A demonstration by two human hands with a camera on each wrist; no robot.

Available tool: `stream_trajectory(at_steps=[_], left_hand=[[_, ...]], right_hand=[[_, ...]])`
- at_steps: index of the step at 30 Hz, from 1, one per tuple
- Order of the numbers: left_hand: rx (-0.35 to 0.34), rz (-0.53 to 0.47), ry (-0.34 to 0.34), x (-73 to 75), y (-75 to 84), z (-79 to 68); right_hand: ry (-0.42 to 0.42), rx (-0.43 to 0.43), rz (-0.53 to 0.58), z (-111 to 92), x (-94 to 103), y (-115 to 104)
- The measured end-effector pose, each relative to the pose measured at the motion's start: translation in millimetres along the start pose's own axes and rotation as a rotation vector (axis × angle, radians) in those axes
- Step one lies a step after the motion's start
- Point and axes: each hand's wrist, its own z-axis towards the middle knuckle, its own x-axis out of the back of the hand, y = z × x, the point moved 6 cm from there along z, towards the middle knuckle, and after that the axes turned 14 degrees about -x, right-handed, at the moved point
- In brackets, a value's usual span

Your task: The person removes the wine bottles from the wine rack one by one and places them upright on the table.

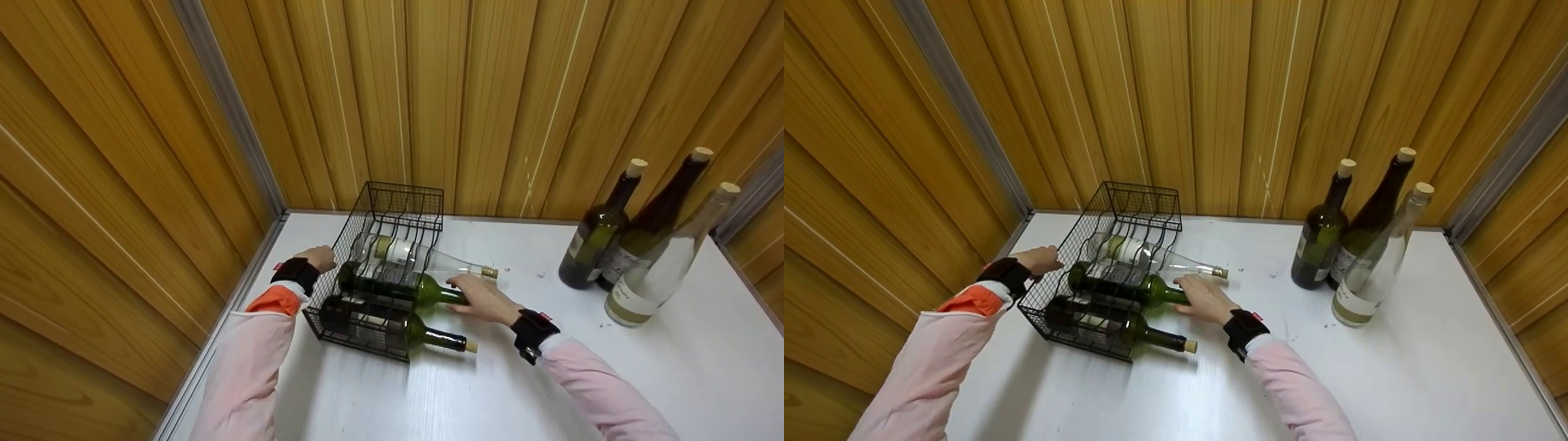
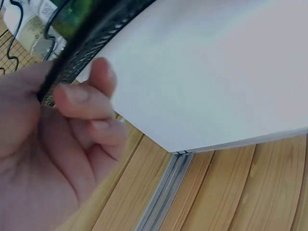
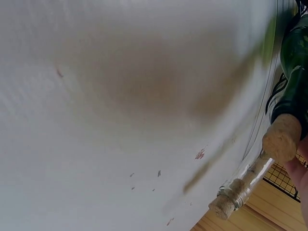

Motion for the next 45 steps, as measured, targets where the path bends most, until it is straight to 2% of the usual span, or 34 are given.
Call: stream_trajectory(at_steps=[2,4,6,9,10,11,13,16,18,19,21,23,24,25,26,30,31,34,37,39,41,42,43,44,45], left_hand=[[0.053,-0.04,-0.049,9.5,10.2,-8.3],[0.029,-0.012,0.005,18.3,18.5,-13.9],[0.053,-0.011,-0.012,30.3,28.9,-22.7],[0.03,0.028,0.0,43.6,45.2,-33.4],[0.049,0.022,-0.025,52.6,56.0,-41.4],[0.068,0.013,-0.048,55.1,59.5,-44.1],[0.041,0.023,-0.028,53.4,59.1,-43.3],[-0.001,0.045,-0.014,43.3,48.3,-34.3],[-0.028,0.069,0.025,28.7,30.8,-19.2],[-0.031,0.073,0.037,33.5,37.0,-23.0],[-0.011,0.067,0.025,28.3,29.3,-15.3],[0.024,0.054,0.009,32.2,33.3,-17.5],[0.013,0.055,0.016,34.3,36.6,-19.6],[0.032,0.038,-0.008,41.1,45.6,-26.4],[0.051,0.024,-0.028,38.1,42.1,-24.0],[0.035,-0.001,0.005,68.2,84.8,-58.5],[0.063,-0.021,-0.015,77.4,96.6,-68.8],[0.061,-0.032,-0.001,90.4,111.2,-84.5],[0.062,-0.032,-0.018,89.2,106.6,-80.4],[0.011,-0.009,0.043,68.0,77.8,-58.5],[-0.001,0.008,0.058,43.0,47.0,-34.9],[-0.005,0.017,0.078,25.9,26.6,-20.6],[-0.005,0.016,0.086,25.4,26.0,-21.1],[-0.008,0.024,0.092,16.4,14.4,-13.0],[0.016,0.009,0.069,23.1,23.8,-20.2]], right_hand=[[-0.012,-0.017,0.002,1.8,-3.3,-0.4],[-0.018,-0.024,0.004,3.9,-5.9,-1.3],[-0.018,-0.026,0.006,5.8,-8.1,-2.2],[-0.037,-0.052,0.028,8.6,-11.9,-2.2],[-0.055,-0.072,0.046,8.8,-13.5,-1.4],[-0.074,-0.095,0.064,9.1,-15.2,-0.5],[-0.116,-0.148,0.1,9.4,-18.8,2.0],[-0.153,-0.21,0.118,9.4,-21.8,4.5],[-0.149,-0.224,0.099,10.5,-22.1,4.8],[-0.144,-0.228,0.088,11.1,-21.9,4.8],[-0.13,-0.225,0.048,12.0,-21.6,4.8],[-0.115,-0.224,0.017,12.5,-21.5,5.0],[-0.113,-0.227,0.011,12.2,-21.7,5.4],[-0.109,-0.229,0.002,11.6,-21.9,5.9],[-0.102,-0.23,-0.009,10.8,-21.9,6.5],[-0.087,-0.256,-0.032,6.3,-21.9,12.1],[-0.08,-0.257,-0.049,5.4,-21.4,13.6],[-0.061,-0.26,-0.079,4.8,-17.9,18.5],[-0.023,-0.231,-0.096,4.5,-12.1,21.6],[0.007,-0.201,-0.094,2.5,-8.9,22.9],[0.006,-0.19,-0.074,-1.1,-8.9,25.4],[-0.003,-0.19,-0.064,-3.1,-9.6,26.9],[-0.021,-0.197,-0.05,-4.9,-10.3,28.5],[-0.037,-0.206,-0.034,-6.8,-10.8,30.1],[-0.052,-0.218,-0.024,-8.5,-11.1,32.3]])
